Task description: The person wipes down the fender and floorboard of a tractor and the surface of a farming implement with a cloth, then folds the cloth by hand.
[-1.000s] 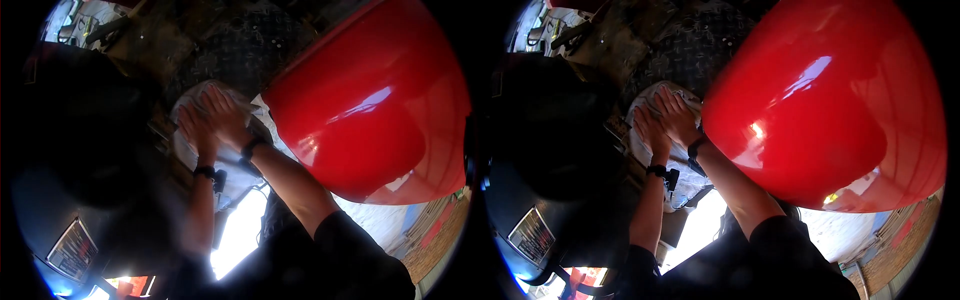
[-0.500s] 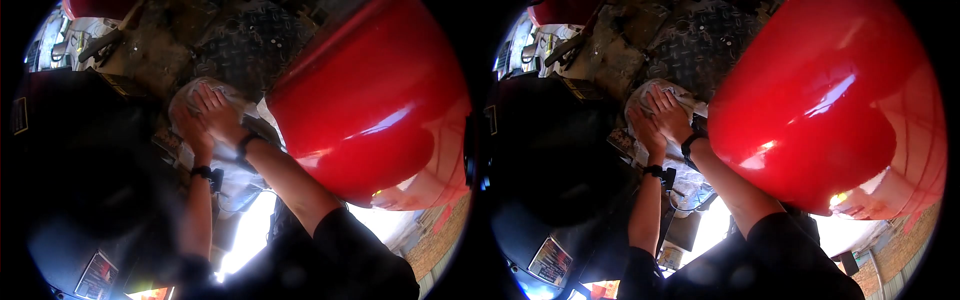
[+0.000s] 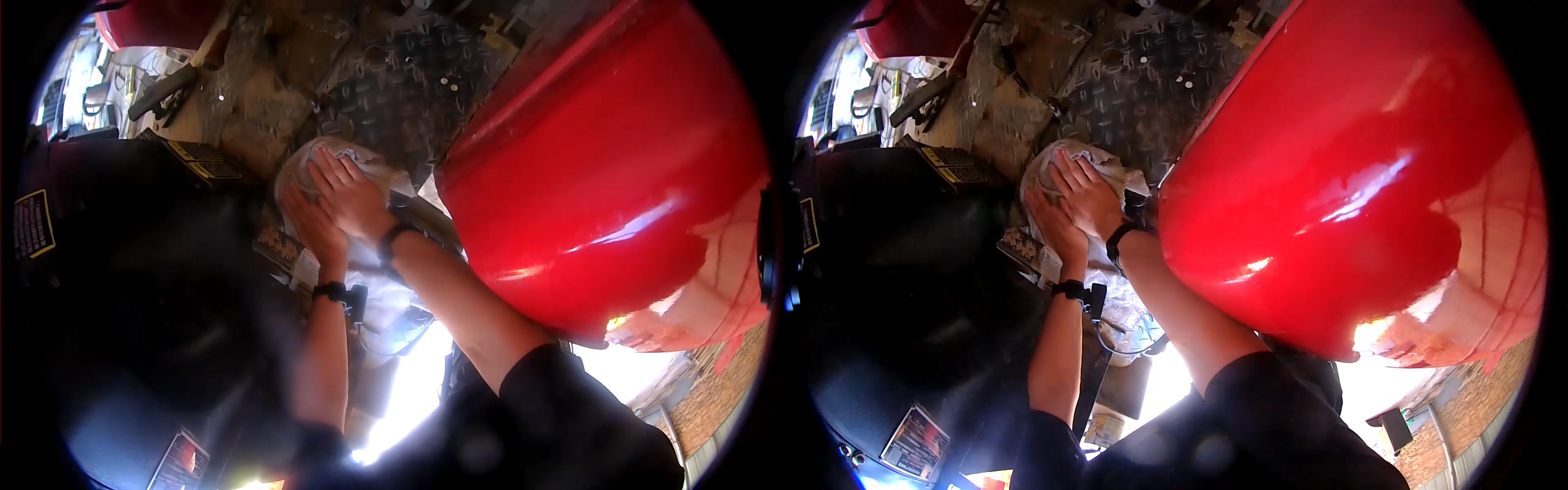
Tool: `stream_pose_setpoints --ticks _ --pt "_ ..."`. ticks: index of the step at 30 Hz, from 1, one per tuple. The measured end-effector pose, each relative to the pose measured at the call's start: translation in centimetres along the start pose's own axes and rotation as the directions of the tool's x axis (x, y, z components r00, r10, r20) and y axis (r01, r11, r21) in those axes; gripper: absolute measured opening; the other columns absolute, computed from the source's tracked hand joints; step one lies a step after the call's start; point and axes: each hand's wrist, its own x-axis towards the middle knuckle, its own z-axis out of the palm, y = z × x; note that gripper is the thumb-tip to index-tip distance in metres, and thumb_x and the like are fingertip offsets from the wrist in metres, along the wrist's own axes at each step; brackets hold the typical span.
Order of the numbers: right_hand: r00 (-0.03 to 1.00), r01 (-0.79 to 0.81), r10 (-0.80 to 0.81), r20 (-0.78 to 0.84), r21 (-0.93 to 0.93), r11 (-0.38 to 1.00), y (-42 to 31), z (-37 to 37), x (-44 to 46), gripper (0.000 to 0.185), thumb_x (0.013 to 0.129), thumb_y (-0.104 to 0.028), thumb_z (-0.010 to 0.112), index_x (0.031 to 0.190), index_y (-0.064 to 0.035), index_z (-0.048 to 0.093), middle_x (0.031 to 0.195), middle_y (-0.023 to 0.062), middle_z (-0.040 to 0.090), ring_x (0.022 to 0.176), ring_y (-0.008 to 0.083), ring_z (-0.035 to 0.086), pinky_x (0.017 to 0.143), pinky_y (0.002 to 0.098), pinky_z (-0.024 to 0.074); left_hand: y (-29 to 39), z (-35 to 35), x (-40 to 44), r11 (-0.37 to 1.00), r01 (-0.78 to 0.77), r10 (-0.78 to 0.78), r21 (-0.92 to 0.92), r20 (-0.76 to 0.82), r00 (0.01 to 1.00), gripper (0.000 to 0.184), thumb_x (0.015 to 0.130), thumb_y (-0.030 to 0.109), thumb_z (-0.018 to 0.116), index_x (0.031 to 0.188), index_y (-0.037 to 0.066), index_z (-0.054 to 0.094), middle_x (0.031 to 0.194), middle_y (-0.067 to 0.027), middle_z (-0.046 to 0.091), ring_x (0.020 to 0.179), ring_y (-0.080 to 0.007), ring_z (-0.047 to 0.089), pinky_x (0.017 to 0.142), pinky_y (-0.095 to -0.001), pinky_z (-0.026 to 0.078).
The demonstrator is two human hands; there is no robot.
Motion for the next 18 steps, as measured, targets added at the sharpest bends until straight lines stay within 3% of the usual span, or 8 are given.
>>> stream_pose_setpoints --ticks 5,7,10,13,18 --pt "1.0 0.008 -0.007 -0.015 0.02 1.0 0.0 -0.3 0.4 0.064 0.089 -0.033 0.057 0.144 -0.0021 0.042 0.156 0.0172 0.031 0.146 0.0258 0.026 0.118 0.0404 0.0211 -0.1 0.0 -0.2 1.0 0.02 -0.02 0.019 0.009 1.0 0.062 0.106 0.038 0.029 0.147 -0.008 0.029 0.156 -0.0294 0.021 0.145 -0.0423 0.02 0.119 -0.0476 0.016" --pt "0.999 0.017 -0.02 0.029 0.111 0.994 0.1 -0.2 0.8 0.068 0.087 -0.028 0.055 0.147 -0.0009 0.037 0.158 0.0171 0.027 0.149 0.026 0.019 0.121 0.0396 0.0151 0.1 -0.2 -0.1 0.999 0.033 -0.033 0.012 0.009 0.999 0.062 0.106 0.039 0.028 0.147 -0.008 0.03 0.156 -0.0292 0.022 0.145 -0.0423 0.02 0.119 -0.0476 0.016" --pt "0.996 0.04 -0.051 0.07 0.149 0.988 0.0 0.2 1.7 0.07 0.086 -0.028 0.055 0.148 -0.0019 0.035 0.158 0.017 0.026 0.149 0.026 0.02 0.121 0.0393 0.0148 0.1 -0.3 0.0 0.996 0.088 -0.088 -0.011 0.024 0.996 0.064 0.105 0.04 0.027 0.146 -0.01 0.03 0.155 -0.029 0.024 0.145 -0.0422 0.021 0.119 -0.0475 0.016" --pt "0.995 0.081 -0.084 0.051 0.061 0.995 0.0 0.9 2.6 0.072 0.085 -0.028 0.055 0.148 -0.0018 0.034 0.158 0.0169 0.025 0.149 0.0262 0.019 0.121 0.039 0.0153 0.2 -0.2 0.2 0.99 0.127 -0.126 -0.055 0.018 0.992 0.066 0.105 0.042 0.025 0.146 -0.01 0.029 0.155 -0.0289 0.025 0.145 -0.0419 0.022 0.119 -0.0475 0.016" --pt "0.99 0.113 -0.119 0.081 0.08 0.99 0.0 0.3 3.2 0.072 0.084 -0.027 0.055 0.148 -0.0016 0.034 0.158 0.0168 0.025 0.148 0.0256 0.021 0.121 0.0382 0.0163 0.8 -0.4 0.4 0.983 0.164 -0.165 -0.08 -0.003 0.986 0.07 0.105 0.046 0.023 0.147 -0.01 0.028 0.155 -0.0291 0.025 0.145 -0.0419 0.022 0.119 -0.0473 0.017"
